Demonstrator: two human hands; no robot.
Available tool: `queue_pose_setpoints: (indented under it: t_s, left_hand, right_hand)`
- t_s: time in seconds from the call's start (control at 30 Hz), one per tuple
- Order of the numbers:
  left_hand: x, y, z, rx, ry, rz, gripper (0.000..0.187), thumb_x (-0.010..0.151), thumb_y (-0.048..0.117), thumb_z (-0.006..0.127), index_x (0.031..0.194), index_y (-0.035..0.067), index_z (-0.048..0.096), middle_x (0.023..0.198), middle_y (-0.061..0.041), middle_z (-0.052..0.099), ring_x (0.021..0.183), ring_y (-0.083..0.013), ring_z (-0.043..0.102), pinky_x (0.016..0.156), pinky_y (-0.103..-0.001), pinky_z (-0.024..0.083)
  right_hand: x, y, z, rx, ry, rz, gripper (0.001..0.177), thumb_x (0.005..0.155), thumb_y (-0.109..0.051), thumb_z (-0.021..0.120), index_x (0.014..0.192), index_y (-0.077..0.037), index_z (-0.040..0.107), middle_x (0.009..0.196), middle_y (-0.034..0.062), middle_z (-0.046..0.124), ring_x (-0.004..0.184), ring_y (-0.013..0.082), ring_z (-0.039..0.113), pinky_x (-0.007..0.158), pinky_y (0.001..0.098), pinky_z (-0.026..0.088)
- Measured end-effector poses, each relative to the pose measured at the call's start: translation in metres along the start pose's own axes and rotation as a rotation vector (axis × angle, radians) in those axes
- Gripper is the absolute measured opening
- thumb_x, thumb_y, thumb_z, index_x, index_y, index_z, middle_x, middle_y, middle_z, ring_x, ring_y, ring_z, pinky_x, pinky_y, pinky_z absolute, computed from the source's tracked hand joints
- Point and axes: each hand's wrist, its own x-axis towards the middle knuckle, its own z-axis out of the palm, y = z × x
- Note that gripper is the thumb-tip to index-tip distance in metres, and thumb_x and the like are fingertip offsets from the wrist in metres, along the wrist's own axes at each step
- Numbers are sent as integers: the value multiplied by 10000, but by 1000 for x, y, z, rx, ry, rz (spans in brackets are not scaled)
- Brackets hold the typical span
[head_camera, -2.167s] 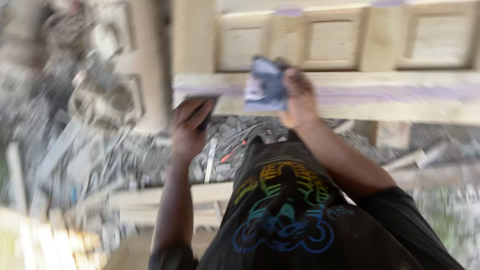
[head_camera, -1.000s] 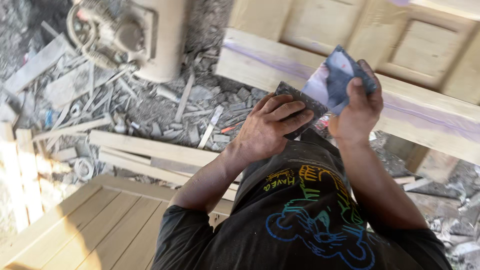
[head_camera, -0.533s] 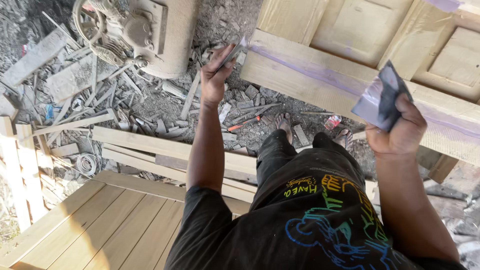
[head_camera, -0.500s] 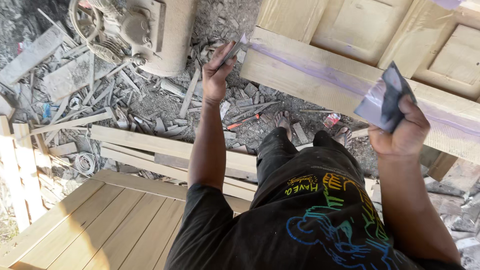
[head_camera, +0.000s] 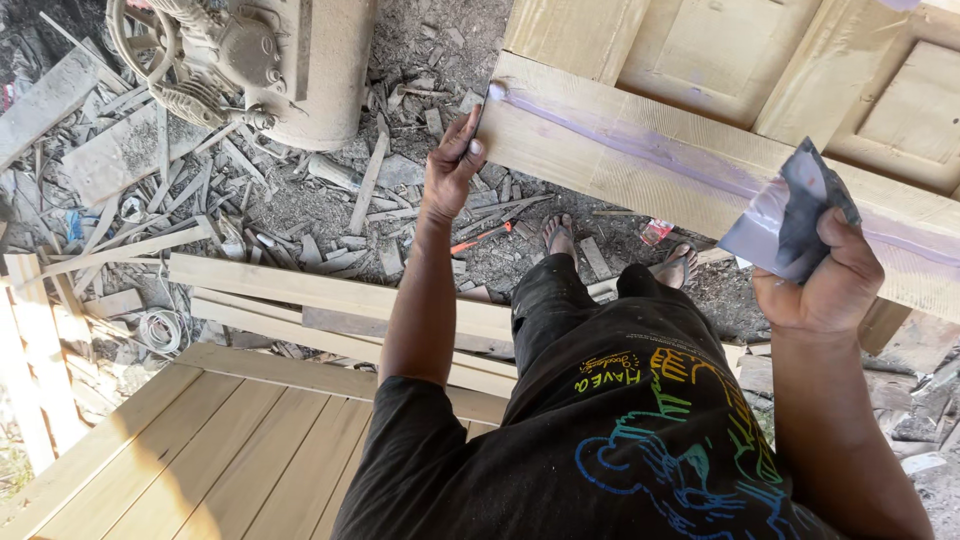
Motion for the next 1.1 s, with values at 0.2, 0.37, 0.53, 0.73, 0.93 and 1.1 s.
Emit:
queue_pose_setpoints:
  t_s: [0.2,0.37,0.53,0.73,0.93,1.1]
  left_hand:
    - [-16,46,-40,451,-112,-668,451,1133,343,546,1492,114,693,1088,-365,641,775,-279,494,678,-395,371]
    - [-38,69,6,793,282,-112,450,1014,125,526,1449,96,633,1279,-209,672,1081,-337,561,869,-399,517]
    - [-25,74,84,1171,388,-41,547,949,77,594,1492,121,541,1498,-153,540,1429,-450,358,1149,-623,357]
    - [-6,87,123,1181,332,-282,769,835,39,587,1567,132,373,1618,-158,340,1514,-487,153,1229,-622,161]
    - [1,105,160,1140,290,-333,882,742,11,591,1580,82,325,1619,-159,290,1525,-500,122,1237,-645,132]
    - [-25,120,198,1138,245,-303,880,726,-26,596,1565,102,362,1611,-159,304,1512,-503,140,1218,-652,141]
  right_hand:
    - [1,7,15,-43,112,15,508,1038,-119,574,1521,24,513,1401,147,646,1308,269,637,1190,403,509]
    - [-8,8,33,11,70,36,455,1073,-105,551,1492,63,498,1415,165,630,1319,278,617,1185,399,482]
    - [0,4,28,-43,75,29,524,1014,-134,569,1500,52,510,1429,155,638,1353,287,619,1230,431,462]
    - [8,-18,12,-68,9,81,497,1037,-119,575,1496,61,517,1400,157,630,1326,279,608,1220,403,455]
    - [34,-44,6,-63,-60,183,515,990,-104,585,1477,56,531,1404,158,647,1341,290,617,1241,430,464]
    - [47,-63,-11,-27,-68,242,483,1033,-86,578,1493,49,526,1377,161,644,1311,293,616,1236,442,467]
